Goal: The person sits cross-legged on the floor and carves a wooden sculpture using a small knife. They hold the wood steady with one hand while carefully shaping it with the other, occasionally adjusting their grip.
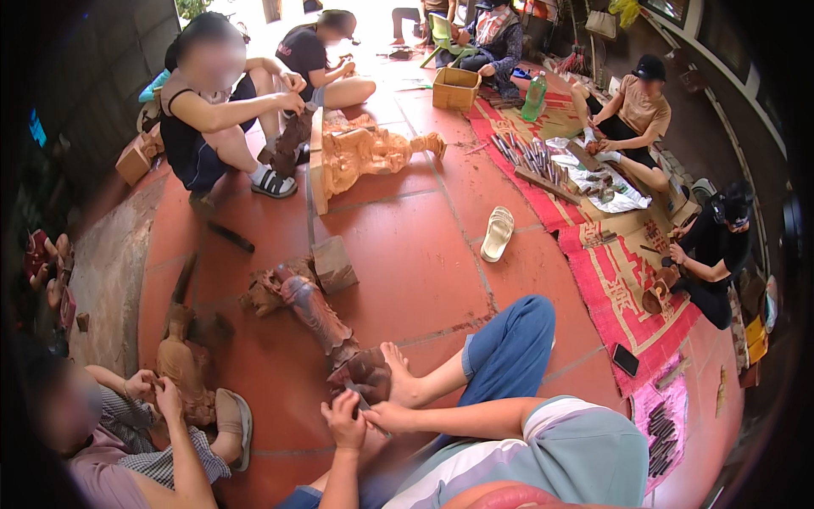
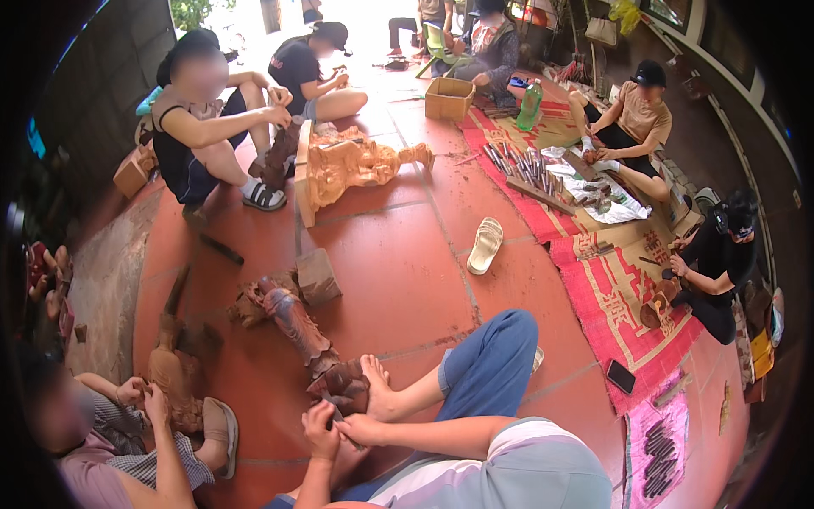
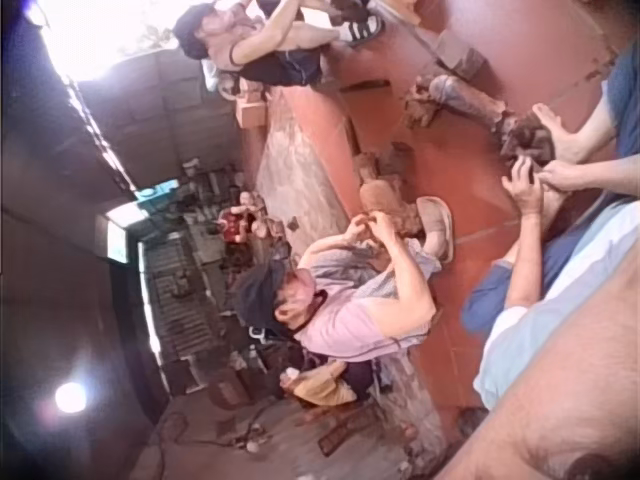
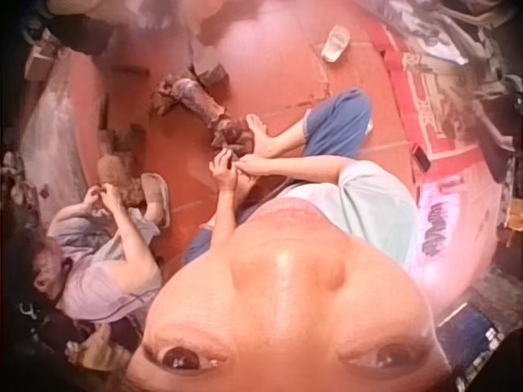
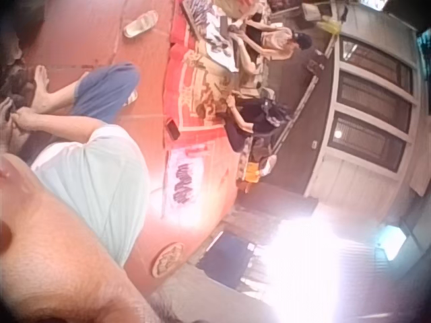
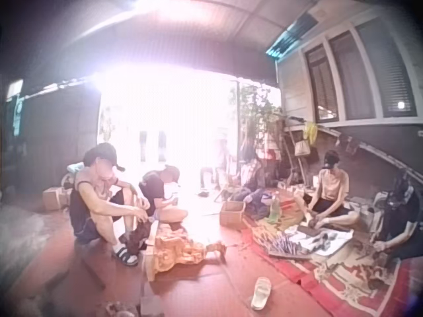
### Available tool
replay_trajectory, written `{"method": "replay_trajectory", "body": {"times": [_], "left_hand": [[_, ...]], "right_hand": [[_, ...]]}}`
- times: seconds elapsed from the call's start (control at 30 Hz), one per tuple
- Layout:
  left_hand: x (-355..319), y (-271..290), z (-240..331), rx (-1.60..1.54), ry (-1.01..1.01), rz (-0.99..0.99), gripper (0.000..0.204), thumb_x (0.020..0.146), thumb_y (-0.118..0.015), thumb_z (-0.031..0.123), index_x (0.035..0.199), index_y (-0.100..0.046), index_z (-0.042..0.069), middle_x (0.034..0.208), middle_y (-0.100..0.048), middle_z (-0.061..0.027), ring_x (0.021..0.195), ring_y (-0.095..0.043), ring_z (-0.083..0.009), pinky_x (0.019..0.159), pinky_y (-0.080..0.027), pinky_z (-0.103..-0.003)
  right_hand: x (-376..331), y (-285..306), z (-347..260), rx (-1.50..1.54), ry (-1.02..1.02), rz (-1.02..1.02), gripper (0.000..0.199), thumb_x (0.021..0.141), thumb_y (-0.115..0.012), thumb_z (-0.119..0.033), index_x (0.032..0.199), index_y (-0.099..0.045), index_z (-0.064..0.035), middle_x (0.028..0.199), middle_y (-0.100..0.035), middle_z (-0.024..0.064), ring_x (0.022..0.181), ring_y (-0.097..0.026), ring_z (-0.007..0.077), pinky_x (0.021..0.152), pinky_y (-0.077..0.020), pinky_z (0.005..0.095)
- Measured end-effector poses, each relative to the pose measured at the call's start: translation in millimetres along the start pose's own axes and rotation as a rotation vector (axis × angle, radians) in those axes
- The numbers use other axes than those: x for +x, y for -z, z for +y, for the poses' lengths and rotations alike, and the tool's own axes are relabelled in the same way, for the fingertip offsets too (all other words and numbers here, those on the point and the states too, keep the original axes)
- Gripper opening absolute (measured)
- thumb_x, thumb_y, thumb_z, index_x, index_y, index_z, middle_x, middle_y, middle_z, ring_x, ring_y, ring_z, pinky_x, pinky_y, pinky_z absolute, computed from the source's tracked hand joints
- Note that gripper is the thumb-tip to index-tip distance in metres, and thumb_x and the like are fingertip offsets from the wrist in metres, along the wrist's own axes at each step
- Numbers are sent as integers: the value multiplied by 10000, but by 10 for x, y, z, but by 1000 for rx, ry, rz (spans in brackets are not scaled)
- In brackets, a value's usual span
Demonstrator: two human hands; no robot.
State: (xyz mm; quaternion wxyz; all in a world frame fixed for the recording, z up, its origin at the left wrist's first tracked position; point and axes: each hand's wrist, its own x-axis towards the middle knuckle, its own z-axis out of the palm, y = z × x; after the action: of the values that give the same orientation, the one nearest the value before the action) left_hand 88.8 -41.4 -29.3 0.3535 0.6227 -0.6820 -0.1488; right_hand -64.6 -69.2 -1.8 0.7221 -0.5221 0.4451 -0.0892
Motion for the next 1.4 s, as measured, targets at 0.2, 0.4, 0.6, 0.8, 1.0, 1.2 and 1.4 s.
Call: {"method": "replay_trajectory", "body": {"times": [0.2, 0.4, 0.6, 0.8, 1.0, 1.2, 1.4], "left_hand": [[-85, -133, -50, 98, 8, 23, 337, 665, -730, 89, 996, -690, 139, 1128, -630, -41, 1098, -581, -236, 1054, -279, -588], [194, 34, 54, -73, 67, 31, 393, 678, -714, 67, 1064, -664, 127, 1188, -615, -63, 1100, -575, -287, 992, -355, -522], [-142, -145, -43, 94, -48, -30, 412, 667, -729, 77, 1070, -662, 132, 1126, -635, -55, 1091, -579, -259, 1080, -235, -605], [154, -26, 61, -77, 104, 21, 445, 670, -680, 5, 1103, -638, 96, 1199, -600, -92, 1097, -564, -331, 1015, -385, -451], [-88, -96, -38, 31, 12, -45, 385, 671, -706, 10, 1039, -675, 116, 1148, -623, -71, 1096, -570, -295, 1071, -270, -608], [222, 58, 85, -157, 156, 56, 438, 658, -669, -3, 1082, -662, 110, 1187, -612, -90, 1069, -583, -317, 1039, -362, -461], [-138, -91, -55, 43, 30, -39, 406, 662, -700, 4, 1049, -681, 126, 1142, -627, -41, 1130, -548, -295, 1094, -270, -567]], "right_hand": [[78, 16, 188, -12, 51, 46, 442, 1002, -392, -404, 775, -570, -69, 576, -578, 55, 451, -533, 154, 393, -404, 296], [102, 36, -27, -23, 50, 39, 431, 1001, -385, -380, 790, -582, -60, 573, -584, 63, 468, -544, 163, 450, -429, 300], [-70, 28, 166, -1, -73, 29, 467, 1001, -366, -403, 745, -560, -63, 546, -578, 71, 391, -523, 171, 389, -432, 329], [81, 45, -63, -7, 61, 38, 450, 1007, -376, -375, 728, -537, -61, 529, -561, 71, 458, -555, 183, 449, -431, 332], [18, -21, 174, -113, 45, 40, 464, 1006, -349, -359, 731, -570, -57, 538, -591, 91, 442, -566, 202, 473, -468, 343], [98, 18, -166, 2, 67, 25, 419, 1012, -370, -358, 756, -529, -68, 517, -543, 60, 427, -521, 171, 427, -415, 323], [45, -86, 220, 23, -72, 12, 413, 1005, -392, -356, 754, -549, -70, 500, -515, 52, 427, -531, 181, 413, -416, 320]]}}
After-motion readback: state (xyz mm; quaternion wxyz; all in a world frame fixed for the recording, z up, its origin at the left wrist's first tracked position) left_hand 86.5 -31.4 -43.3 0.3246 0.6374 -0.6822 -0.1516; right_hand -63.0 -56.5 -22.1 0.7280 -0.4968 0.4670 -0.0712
